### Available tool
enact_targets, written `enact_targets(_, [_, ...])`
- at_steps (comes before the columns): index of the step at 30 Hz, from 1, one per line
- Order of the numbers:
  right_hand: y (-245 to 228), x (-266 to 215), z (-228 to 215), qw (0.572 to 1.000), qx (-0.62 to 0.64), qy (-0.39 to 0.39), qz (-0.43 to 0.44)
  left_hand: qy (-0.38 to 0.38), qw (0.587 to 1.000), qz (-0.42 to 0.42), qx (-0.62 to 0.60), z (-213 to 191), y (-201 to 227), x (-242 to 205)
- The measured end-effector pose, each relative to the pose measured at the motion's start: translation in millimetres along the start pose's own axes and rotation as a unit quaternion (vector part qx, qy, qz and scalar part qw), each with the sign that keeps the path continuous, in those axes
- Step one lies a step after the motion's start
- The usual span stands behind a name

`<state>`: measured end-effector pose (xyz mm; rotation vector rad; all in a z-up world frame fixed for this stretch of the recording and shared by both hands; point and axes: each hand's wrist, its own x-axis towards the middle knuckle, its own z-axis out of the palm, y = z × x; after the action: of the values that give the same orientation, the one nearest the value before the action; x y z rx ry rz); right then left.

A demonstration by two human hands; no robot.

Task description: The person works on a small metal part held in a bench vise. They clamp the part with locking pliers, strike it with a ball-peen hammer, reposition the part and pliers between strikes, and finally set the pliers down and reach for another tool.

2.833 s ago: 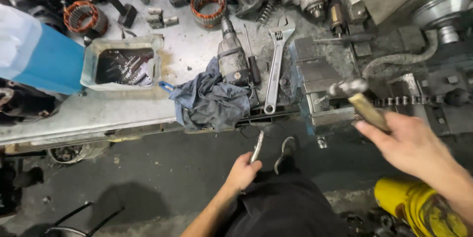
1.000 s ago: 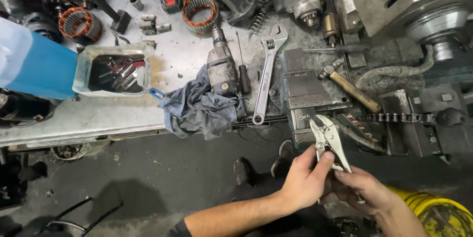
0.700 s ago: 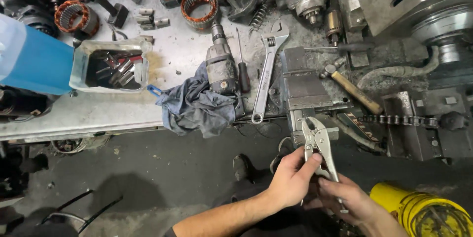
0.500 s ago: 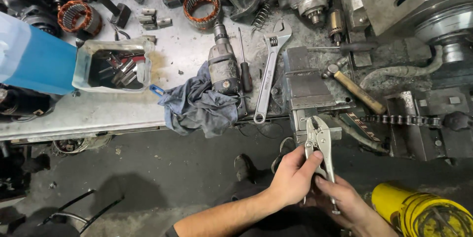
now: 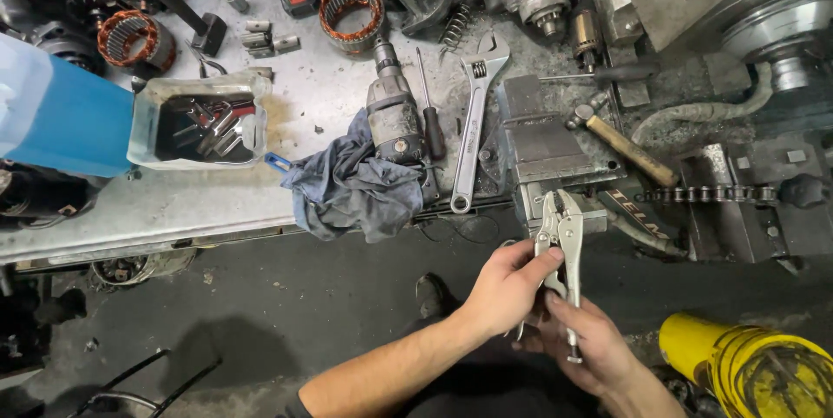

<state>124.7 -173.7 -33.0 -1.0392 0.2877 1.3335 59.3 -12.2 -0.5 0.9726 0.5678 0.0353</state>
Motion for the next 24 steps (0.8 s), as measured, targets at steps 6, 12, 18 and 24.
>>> enact_targets(6, [-33, 3, -48, 0.998, -0.05, -0.007, 0.025, -0.024, 0.999, 0.035, -0.007, 10, -21, 13])
enact_targets(12, [-94, 1, -79, 0.979, -0.127, -0.154, 0.04, -0.065, 0.994, 0.051, -0.071, 31, -13, 34])
enact_targets(18, [-158, 8, -91, 0.952, -0.214, -0.181, 0.12, -0.061, 0.993, 0.049, -0.093, 44, -15, 51])
enact_targets(24, [-211, 14, -82, 0.872, -0.403, -0.19, 0.203, -0.064, 0.995, 0.071, -0.04, 52, -12, 38])
